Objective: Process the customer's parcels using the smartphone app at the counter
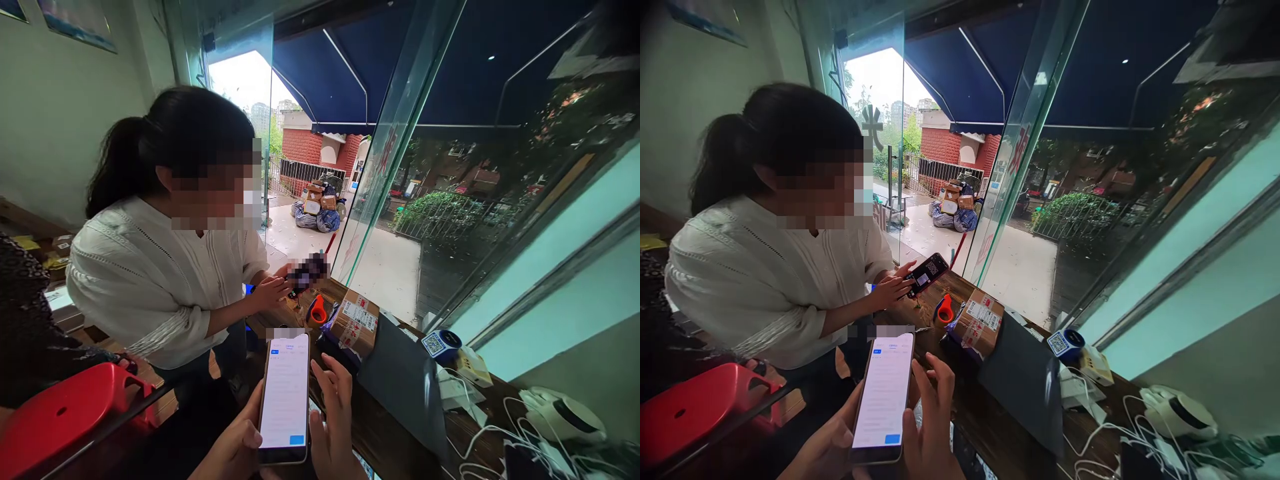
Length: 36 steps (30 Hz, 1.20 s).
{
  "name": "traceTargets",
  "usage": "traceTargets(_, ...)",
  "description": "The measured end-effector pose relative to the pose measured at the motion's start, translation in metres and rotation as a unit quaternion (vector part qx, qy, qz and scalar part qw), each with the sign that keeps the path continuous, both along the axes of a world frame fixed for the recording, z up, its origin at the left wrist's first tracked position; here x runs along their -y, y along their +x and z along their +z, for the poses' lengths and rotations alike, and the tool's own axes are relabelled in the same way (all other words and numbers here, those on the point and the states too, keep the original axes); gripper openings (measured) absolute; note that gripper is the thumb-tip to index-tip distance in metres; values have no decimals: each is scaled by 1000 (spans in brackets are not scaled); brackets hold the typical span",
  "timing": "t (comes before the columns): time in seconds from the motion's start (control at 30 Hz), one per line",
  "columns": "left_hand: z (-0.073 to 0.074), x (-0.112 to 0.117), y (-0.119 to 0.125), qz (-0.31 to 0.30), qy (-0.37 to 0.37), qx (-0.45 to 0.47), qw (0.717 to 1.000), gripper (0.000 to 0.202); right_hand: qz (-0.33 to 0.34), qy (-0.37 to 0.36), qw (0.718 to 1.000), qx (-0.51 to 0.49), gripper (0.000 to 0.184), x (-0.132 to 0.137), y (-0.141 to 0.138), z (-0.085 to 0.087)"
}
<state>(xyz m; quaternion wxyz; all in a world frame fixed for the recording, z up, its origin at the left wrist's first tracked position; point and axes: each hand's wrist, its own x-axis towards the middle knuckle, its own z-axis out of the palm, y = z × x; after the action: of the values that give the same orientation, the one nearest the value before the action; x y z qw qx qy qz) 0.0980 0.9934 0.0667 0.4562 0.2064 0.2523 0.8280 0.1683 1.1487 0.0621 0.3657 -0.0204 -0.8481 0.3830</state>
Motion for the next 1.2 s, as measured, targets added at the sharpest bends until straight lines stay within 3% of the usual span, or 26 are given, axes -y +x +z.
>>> traceTargets(0.23, -4, 1, 4, -5, 14, 0, 1000, 70, -2, 90, 996, -6, 44, -7, 0, 13)
traceTargets(0.47, -15, 1, 2, -5, 26, -15, 1000, 73, -24, 135, 990, -44, 39, -9, 5, 0)
traceTargets(0.57, -15, 1, 2, -32, 29, -10, 999, 79, -25, 138, 989, -43, 40, -9, 6, -3)
traceTargets(0.8, -21, 1, 5, -11, 13, -21, 1000, 75, -26, 124, 990, -57, 40, -5, 6, 2)
traceTargets(0.97, -21, -1, 7, -2, 11, 1, 1000, 92, -26, 124, 990, -61, 39, -5, 6, 3)
traceTargets(1.1, -14, 0, 9, -4, -4, -4, 1000, 95, -12, 46, 996, -73, 48, -4, 4, -4)
traceTargets(1.2, -11, 0, 8, -4, 5, -4, 1000, 89, 17, -154, 988, -16, 45, -1, -3, 0)
